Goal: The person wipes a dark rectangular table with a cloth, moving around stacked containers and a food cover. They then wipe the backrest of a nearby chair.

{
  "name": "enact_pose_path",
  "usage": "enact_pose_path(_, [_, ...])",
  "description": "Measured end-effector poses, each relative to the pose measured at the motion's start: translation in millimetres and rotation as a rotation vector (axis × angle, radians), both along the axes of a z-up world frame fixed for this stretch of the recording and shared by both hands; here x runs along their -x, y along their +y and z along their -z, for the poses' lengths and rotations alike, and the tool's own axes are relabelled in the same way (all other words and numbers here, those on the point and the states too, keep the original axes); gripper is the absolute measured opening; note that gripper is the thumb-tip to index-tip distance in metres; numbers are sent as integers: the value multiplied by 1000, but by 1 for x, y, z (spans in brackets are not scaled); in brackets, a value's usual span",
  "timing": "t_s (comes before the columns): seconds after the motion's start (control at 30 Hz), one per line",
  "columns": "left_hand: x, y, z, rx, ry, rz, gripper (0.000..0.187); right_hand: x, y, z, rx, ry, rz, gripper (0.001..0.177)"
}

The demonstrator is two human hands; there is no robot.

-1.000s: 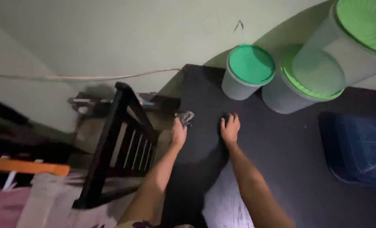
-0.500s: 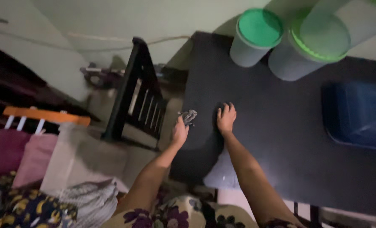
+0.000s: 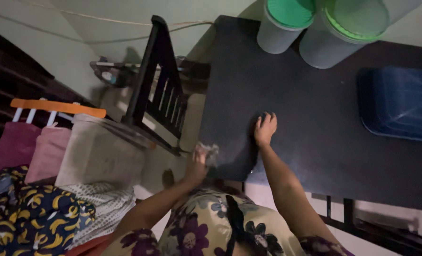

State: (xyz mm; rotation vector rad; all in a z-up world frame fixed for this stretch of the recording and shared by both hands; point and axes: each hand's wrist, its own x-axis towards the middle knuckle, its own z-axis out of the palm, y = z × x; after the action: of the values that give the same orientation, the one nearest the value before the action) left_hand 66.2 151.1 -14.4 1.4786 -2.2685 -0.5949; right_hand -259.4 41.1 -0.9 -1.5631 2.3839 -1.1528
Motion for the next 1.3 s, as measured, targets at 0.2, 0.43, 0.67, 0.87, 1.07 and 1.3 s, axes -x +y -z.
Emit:
enact_pose_path(0.2, [2, -40, 25, 205, 6, 641, 76, 30, 41, -4, 29, -8, 113, 40])
enact_pose_path(0.43, [87, -136, 23, 86, -46, 328, 87, 80, 137, -13, 125, -38, 371, 36])
enact_pose_path(0.67, [181, -61, 3, 168, 13, 965, 84, 87, 214, -19, 228, -152, 540, 33])
enact_pose_path(0.87, [127, -162, -24, 220, 214, 743, 60, 73, 235, -21, 188, -105, 618, 32])
enact_pose_path(1.07, [145, -182, -2, 128, -26, 174, 54, 55, 260, -24, 265, -95, 708, 32])
enact_pose_path(1.3, [261, -22, 0, 186, 103, 1021, 80, 19, 295, -27, 247, -177, 820, 31])
